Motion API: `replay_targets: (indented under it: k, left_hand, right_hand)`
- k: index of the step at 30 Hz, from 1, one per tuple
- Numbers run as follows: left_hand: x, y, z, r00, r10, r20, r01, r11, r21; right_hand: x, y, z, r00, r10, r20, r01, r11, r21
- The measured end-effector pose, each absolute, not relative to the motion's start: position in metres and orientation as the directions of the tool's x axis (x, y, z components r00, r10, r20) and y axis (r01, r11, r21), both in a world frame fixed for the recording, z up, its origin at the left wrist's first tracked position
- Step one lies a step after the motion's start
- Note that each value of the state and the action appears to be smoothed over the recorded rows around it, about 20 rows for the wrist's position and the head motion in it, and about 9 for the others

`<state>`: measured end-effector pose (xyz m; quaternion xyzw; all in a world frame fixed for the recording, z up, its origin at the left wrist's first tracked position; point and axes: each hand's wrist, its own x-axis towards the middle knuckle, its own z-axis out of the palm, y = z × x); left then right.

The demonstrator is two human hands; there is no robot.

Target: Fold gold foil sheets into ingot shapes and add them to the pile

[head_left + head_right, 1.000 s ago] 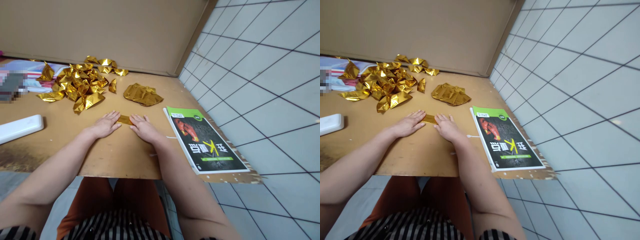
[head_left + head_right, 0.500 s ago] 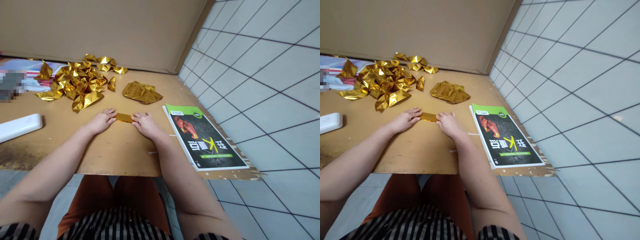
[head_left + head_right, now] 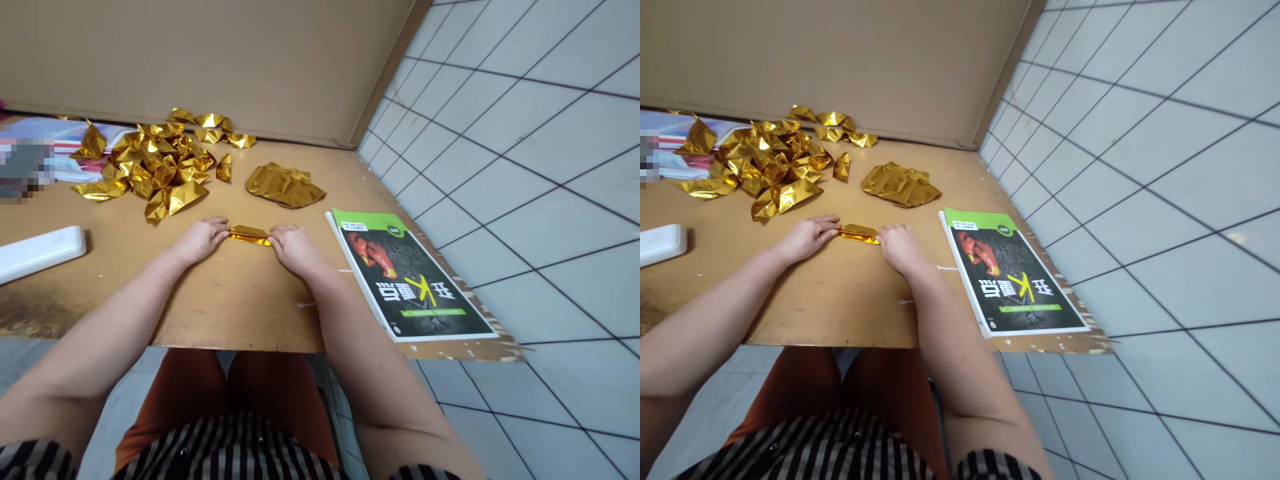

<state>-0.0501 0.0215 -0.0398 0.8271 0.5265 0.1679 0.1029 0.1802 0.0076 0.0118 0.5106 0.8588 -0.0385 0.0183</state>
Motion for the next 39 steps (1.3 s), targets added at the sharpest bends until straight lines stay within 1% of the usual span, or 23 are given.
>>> replay_targets:
  k: [6,11,14,20,23,27,29,31,33,35,39]
  left_hand:
    - [-0.044,0.019,-0.032,0.358,0.913,0.196,0.861,-0.404,0.309]
    - [-0.039,0.017,-0.028,0.311,0.922,0.231,0.892,-0.367,0.264]
    - [-0.038,0.015,-0.027,0.258,0.937,0.234,0.903,-0.320,0.287]
    - [-0.038,0.013,-0.029,0.171,0.957,0.233,0.885,-0.253,0.390]
    - [-0.036,0.014,-0.029,0.093,0.972,0.215,0.847,-0.190,0.496]
    - [-0.032,0.014,-0.027,-0.015,0.984,0.178,0.743,-0.108,0.660]
    - [-0.030,0.014,-0.026,-0.051,0.986,0.157,0.700,-0.077,0.710]
    - [-0.029,0.013,-0.026,-0.068,0.987,0.147,0.675,-0.063,0.735]
    - [-0.030,0.013,-0.026,-0.067,0.987,0.149,0.671,-0.066,0.739]
    - [-0.030,0.013,-0.027,-0.045,0.985,0.167,0.691,-0.089,0.717]
    - [-0.034,0.014,-0.029,0.023,0.971,0.237,0.781,-0.166,0.602]
  right_hand:
    - [0.175,0.003,0.017,-0.348,0.937,-0.018,0.937,0.348,-0.019]
    - [0.173,0.003,0.016,-0.247,0.968,-0.040,0.968,0.245,-0.051]
    - [0.173,0.003,0.014,-0.237,0.971,-0.034,0.969,0.234,-0.077]
    - [0.171,0.006,0.008,-0.227,0.974,-0.004,0.963,0.224,-0.153]
    - [0.171,0.006,0.006,-0.231,0.973,0.008,0.957,0.228,-0.181]
    - [0.171,0.006,0.004,-0.236,0.971,0.027,0.949,0.236,-0.211]
    - [0.171,0.006,0.003,-0.234,0.972,0.032,0.945,0.235,-0.229]
    - [0.171,0.007,0.003,-0.231,0.973,0.030,0.942,0.231,-0.242]
    - [0.171,0.008,0.002,-0.225,0.974,0.025,0.943,0.224,-0.248]
    - [0.171,0.009,0.001,-0.223,0.974,0.028,0.942,0.223,-0.250]
    - [0.173,0.011,-0.003,-0.252,0.966,0.054,0.933,0.258,-0.253]
